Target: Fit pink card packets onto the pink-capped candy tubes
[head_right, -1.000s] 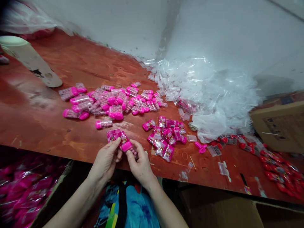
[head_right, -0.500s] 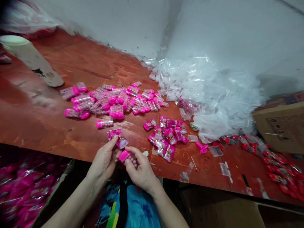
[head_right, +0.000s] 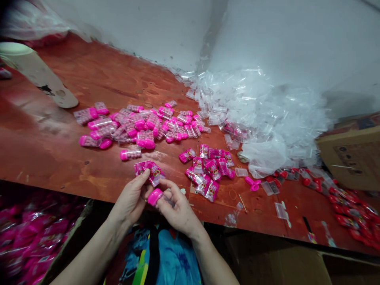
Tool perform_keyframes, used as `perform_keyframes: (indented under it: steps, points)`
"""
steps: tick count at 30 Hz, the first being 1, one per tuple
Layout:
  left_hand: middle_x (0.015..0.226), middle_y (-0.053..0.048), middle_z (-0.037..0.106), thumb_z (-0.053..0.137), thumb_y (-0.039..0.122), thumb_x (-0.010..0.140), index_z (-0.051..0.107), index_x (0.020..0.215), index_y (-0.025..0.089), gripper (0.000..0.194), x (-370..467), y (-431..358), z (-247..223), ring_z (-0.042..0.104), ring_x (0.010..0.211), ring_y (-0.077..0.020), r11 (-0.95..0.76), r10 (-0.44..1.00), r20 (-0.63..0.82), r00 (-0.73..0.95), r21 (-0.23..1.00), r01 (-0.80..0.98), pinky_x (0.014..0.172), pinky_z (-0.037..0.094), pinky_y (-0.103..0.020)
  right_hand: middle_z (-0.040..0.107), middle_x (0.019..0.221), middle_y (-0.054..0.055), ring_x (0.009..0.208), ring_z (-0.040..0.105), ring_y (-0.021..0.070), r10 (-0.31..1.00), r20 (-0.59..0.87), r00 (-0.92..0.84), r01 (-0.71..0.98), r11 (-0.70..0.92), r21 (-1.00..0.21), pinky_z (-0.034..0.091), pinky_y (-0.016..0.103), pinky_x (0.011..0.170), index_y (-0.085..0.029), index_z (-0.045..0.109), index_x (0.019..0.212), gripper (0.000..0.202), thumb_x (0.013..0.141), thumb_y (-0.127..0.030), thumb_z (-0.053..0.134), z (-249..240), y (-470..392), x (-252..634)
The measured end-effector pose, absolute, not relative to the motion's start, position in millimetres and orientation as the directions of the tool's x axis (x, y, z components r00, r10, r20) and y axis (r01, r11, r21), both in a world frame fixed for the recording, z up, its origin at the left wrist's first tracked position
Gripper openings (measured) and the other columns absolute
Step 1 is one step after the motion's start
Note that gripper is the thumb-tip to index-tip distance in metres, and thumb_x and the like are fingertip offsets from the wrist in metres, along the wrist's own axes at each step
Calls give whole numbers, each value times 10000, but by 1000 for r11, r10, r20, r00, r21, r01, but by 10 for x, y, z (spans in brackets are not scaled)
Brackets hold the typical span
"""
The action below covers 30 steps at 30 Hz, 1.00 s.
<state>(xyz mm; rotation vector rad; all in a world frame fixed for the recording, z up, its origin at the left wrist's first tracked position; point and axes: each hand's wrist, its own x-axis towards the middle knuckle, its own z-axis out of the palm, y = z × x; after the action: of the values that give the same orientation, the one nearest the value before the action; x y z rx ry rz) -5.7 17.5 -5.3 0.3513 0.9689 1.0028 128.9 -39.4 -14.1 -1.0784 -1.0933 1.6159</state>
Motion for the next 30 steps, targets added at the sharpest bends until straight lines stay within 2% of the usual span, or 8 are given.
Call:
perform_keyframes:
  steps: [4,7,9,11,15,21,27,30]
  points:
    - [491,44,505,754,390,734,649,720,139,273,-48,190,-64,440,418,-76,533,824,-538,179,628,-566,409,348,-197,560,844,-2,711,495,107,955,-161,-248,-180,-209,-961,414,239,657,-273,394,1403,531,915,-361,582,-119,-375,1256]
    - [523,30,541,768,392,715,671,770,130,284,-32,202,-34,477,429,-94,576,806,-546,229,631,-520,424,387,-220,583,866,6,738,527,117,950,-152,-274,-197,-210,-958,440,258,688,-265,455,1369,494,905,-365,591,-110,-343,1265]
    - [536,17,568,764,395,719,663,752,132,283,-30,211,-16,482,428,-97,578,809,-534,245,648,-496,434,398,-226,616,949,27,798,559,131,950,-155,-270,-196,-212,-958,453,279,739,-255,513,1320,442,900,-366,595,-113,-330,1291]
    - [480,28,529,745,402,741,625,674,138,297,-36,226,-10,443,406,-80,556,827,-508,241,675,-485,423,365,-209,631,996,38,836,574,141,956,-164,-243,-196,-214,-957,454,289,768,-246,540,1283,409,897,-369,598,-116,-326,1325]
    - [379,64,395,692,437,790,564,609,152,361,-38,275,-9,327,370,-55,527,848,-472,240,708,-470,388,262,-187,609,880,15,745,548,120,964,-181,-193,-216,-222,-951,445,269,715,-237,497,1300,433,902,-377,592,-96,-323,1384]
    - [401,62,418,699,427,786,613,679,142,316,52,328,51,341,375,-58,544,837,-481,260,690,-477,392,272,-189,585,880,2,768,531,118,969,-142,-201,-257,-192,-947,421,272,741,-265,393,1390,524,912,-363,584,-79,-280,1409]
    - [393,67,406,677,440,807,611,717,146,315,63,374,35,327,376,-57,550,835,-475,277,707,-445,392,262,-185,579,849,1,690,495,99,962,-162,-221,-318,-228,-920,387,229,627,-247,471,1317,444,909,-378,588,-83,-273,1482]
    - [389,78,398,719,435,769,601,725,150,312,73,402,27,289,363,-45,559,828,-499,257,692,-456,377,228,-177,548,801,-17,656,461,91,968,-167,-187,-306,-219,-927,364,214,595,-252,450,1340,467,911,-379,585,-91,-287,1519]
